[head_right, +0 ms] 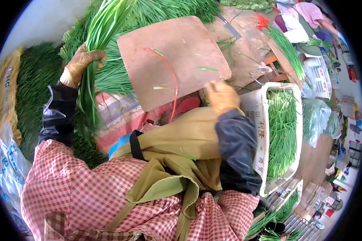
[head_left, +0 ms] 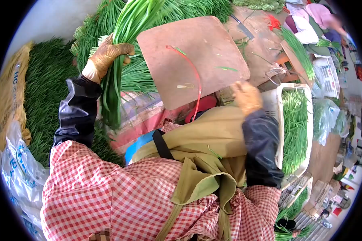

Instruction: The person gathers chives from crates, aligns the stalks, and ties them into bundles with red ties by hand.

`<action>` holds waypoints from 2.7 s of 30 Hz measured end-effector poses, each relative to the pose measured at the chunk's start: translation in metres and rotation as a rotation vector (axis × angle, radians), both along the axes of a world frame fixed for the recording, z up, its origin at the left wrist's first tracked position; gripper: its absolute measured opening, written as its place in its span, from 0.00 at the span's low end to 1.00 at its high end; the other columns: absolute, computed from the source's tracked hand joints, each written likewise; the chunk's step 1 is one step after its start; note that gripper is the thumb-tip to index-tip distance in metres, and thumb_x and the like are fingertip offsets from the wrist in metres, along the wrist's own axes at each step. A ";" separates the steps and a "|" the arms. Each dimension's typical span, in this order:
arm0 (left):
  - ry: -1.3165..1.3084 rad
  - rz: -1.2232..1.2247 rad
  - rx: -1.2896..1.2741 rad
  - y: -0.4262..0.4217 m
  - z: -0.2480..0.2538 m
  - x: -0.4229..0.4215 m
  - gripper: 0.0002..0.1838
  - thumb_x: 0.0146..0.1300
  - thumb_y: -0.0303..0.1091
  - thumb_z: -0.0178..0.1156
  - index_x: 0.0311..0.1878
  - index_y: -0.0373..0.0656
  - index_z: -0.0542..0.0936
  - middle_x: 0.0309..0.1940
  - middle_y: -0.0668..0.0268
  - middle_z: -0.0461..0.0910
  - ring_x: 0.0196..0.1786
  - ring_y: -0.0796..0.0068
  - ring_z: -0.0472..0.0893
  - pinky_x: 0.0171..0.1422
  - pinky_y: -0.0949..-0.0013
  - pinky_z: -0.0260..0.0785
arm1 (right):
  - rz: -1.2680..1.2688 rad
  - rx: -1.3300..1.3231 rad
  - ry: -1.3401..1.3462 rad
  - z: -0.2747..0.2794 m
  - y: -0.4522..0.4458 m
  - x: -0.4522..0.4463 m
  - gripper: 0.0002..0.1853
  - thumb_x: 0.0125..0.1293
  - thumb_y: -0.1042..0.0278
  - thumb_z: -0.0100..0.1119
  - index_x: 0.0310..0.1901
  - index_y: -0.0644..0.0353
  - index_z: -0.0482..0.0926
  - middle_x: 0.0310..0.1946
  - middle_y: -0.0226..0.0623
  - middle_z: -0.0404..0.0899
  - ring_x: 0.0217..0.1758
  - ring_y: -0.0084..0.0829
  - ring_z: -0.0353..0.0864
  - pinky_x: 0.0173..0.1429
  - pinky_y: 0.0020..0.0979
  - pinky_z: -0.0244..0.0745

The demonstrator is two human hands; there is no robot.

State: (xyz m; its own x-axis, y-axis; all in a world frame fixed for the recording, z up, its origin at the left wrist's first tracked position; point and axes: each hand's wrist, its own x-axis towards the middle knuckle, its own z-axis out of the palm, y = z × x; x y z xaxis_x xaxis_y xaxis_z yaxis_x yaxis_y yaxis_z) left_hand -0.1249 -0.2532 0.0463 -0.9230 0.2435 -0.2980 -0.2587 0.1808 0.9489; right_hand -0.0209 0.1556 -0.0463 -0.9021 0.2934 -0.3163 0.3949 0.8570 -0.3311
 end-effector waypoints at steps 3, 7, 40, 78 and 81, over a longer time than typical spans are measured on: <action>-0.099 -0.082 0.190 -0.013 -0.012 0.006 0.18 0.53 0.37 0.68 0.43 0.37 0.79 0.31 0.66 0.81 0.28 0.79 0.79 0.33 0.75 0.74 | 0.199 0.225 0.086 -0.012 -0.078 -0.010 0.22 0.65 0.41 0.53 0.40 0.54 0.81 0.39 0.46 0.83 0.43 0.45 0.83 0.47 0.45 0.76; -0.182 -0.130 0.256 -0.014 -0.037 0.019 0.15 0.52 0.36 0.68 0.40 0.36 0.81 0.34 0.63 0.83 0.30 0.76 0.80 0.35 0.73 0.75 | 0.535 0.293 0.301 -0.016 -0.146 -0.002 0.29 0.63 0.48 0.56 0.60 0.58 0.71 0.57 0.43 0.72 0.59 0.44 0.72 0.58 0.45 0.69; 0.311 -0.493 -0.824 0.121 -0.134 -0.013 0.29 0.53 0.31 0.58 0.62 0.46 0.71 0.44 0.53 0.82 0.49 0.53 0.82 0.51 0.58 0.73 | 0.166 0.276 -0.108 -0.026 -0.112 -0.032 0.22 0.60 0.50 0.60 0.53 0.54 0.77 0.50 0.44 0.81 0.51 0.47 0.81 0.53 0.47 0.74; 1.161 -1.312 -0.294 0.535 -0.046 0.098 0.23 0.65 0.36 0.58 0.63 0.42 0.73 0.61 0.54 0.74 0.62 0.56 0.73 0.68 0.62 0.64 | -1.190 0.103 0.870 -0.104 0.277 0.505 0.23 0.75 0.53 0.45 0.36 0.61 0.85 0.22 0.33 0.78 0.25 0.27 0.75 0.35 0.32 0.71; 1.190 -1.732 -0.215 0.650 -0.107 0.196 0.28 0.64 0.42 0.59 0.65 0.42 0.71 0.63 0.54 0.72 0.66 0.59 0.71 0.72 0.61 0.61 | -1.074 0.397 0.943 -0.087 0.272 0.491 0.23 0.74 0.53 0.45 0.31 0.60 0.85 0.20 0.36 0.78 0.25 0.32 0.76 0.36 0.34 0.71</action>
State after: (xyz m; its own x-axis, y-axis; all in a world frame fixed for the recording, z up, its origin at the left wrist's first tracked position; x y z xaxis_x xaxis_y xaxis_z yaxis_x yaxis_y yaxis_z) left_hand 0.0708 0.3972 -0.0608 0.4297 0.9029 -0.0126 0.8187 -0.3837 0.4273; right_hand 0.4700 0.4275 -0.1332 -0.0250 0.8616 0.5069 0.6605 0.3948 -0.6386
